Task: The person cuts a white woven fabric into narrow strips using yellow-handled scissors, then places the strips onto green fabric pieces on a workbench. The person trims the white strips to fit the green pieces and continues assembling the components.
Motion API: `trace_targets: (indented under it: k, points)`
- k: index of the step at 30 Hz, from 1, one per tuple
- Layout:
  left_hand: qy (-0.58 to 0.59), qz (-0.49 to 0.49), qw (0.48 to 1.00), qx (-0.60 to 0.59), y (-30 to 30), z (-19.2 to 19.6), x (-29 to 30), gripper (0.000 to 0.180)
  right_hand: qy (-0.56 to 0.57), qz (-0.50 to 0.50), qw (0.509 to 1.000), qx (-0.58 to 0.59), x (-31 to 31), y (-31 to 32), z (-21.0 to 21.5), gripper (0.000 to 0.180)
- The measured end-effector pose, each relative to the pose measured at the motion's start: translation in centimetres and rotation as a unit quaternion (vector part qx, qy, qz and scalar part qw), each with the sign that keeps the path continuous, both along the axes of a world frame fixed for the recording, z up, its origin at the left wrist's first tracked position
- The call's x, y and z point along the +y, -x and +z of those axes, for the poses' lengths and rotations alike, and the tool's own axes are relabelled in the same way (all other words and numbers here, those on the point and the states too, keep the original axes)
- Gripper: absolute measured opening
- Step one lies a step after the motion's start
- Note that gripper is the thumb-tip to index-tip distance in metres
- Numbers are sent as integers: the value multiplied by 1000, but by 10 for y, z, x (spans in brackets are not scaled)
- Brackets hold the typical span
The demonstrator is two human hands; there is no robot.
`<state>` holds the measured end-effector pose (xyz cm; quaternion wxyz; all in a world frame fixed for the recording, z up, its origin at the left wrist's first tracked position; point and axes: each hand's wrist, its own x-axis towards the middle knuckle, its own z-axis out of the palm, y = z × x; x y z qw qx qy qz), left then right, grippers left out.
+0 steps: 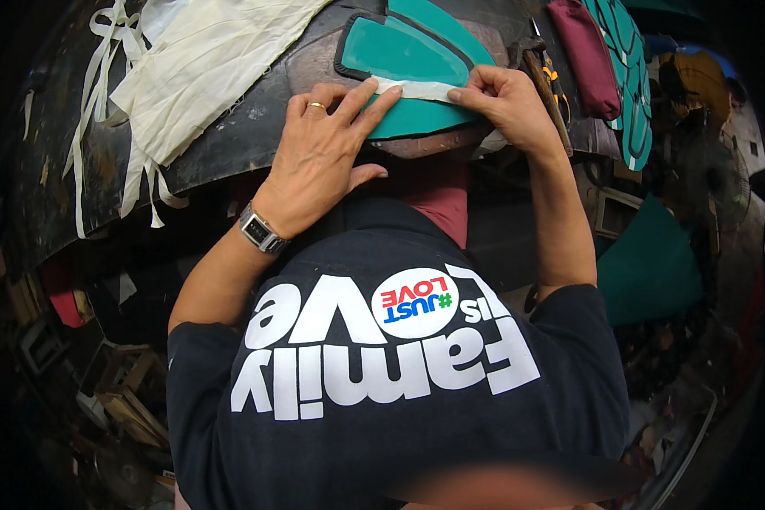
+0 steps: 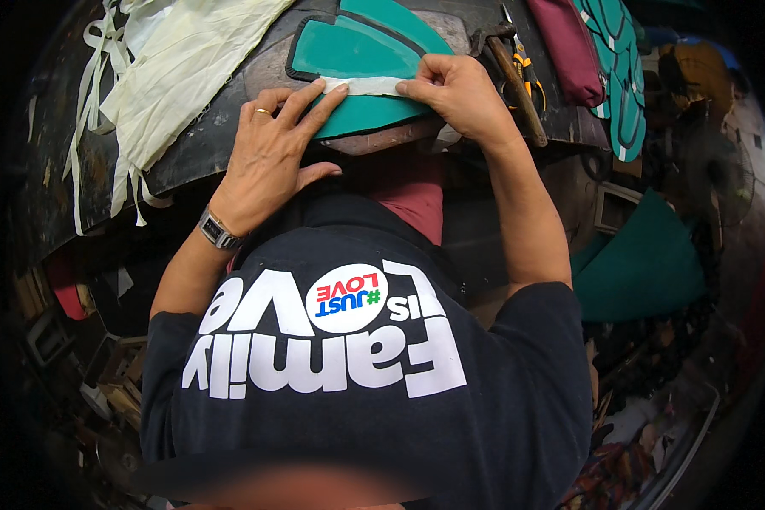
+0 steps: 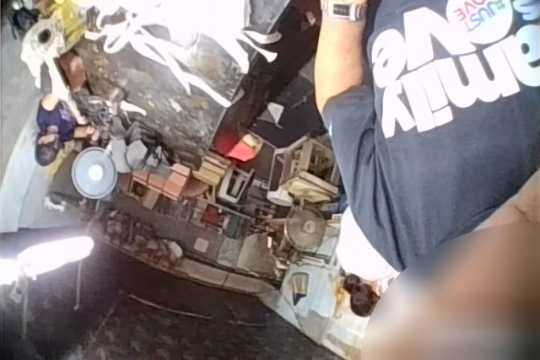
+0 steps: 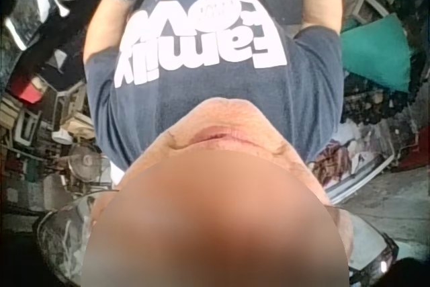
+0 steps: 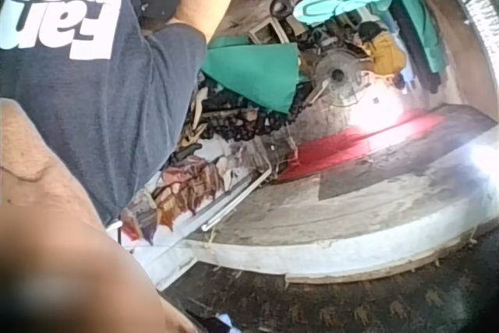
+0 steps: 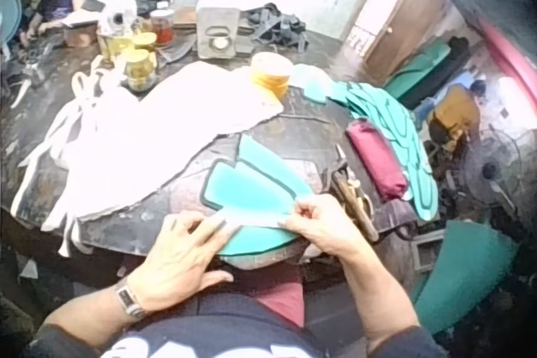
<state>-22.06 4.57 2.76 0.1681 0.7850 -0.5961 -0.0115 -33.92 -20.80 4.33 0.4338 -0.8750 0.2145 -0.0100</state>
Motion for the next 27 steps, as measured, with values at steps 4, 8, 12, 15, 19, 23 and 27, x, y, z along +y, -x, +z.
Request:
trace_targets:
  k: [4,8,12,15,19,23,27]
  points:
    - [-15,6,1000,0,-1,1,-3,99,35,-8,999,3,0,-1,-2,33]
    - [-19,9,1000,-12,-2,1,-4,100,52,-17,998,7,0,-3,-3,32]
    - [6,2,1000,-3,-2,5,-6,89,83,-21,996,3,5,-3,-3,31]
    - [4,6,1000,6,-1,12,-10,84,130,-15,991,15,8,-3,-1,31]
    - [16,-24,1000,4,12,14,-24,88,181,-7,983,9,12,-3,0,31]
    - [20,-99,995,21,26,0,-41,94,216,-12,976,2,19,3,0,27]
    - [11,-107,994,30,28,-11,-43,93,183,6,983,-22,15,17,11,23]
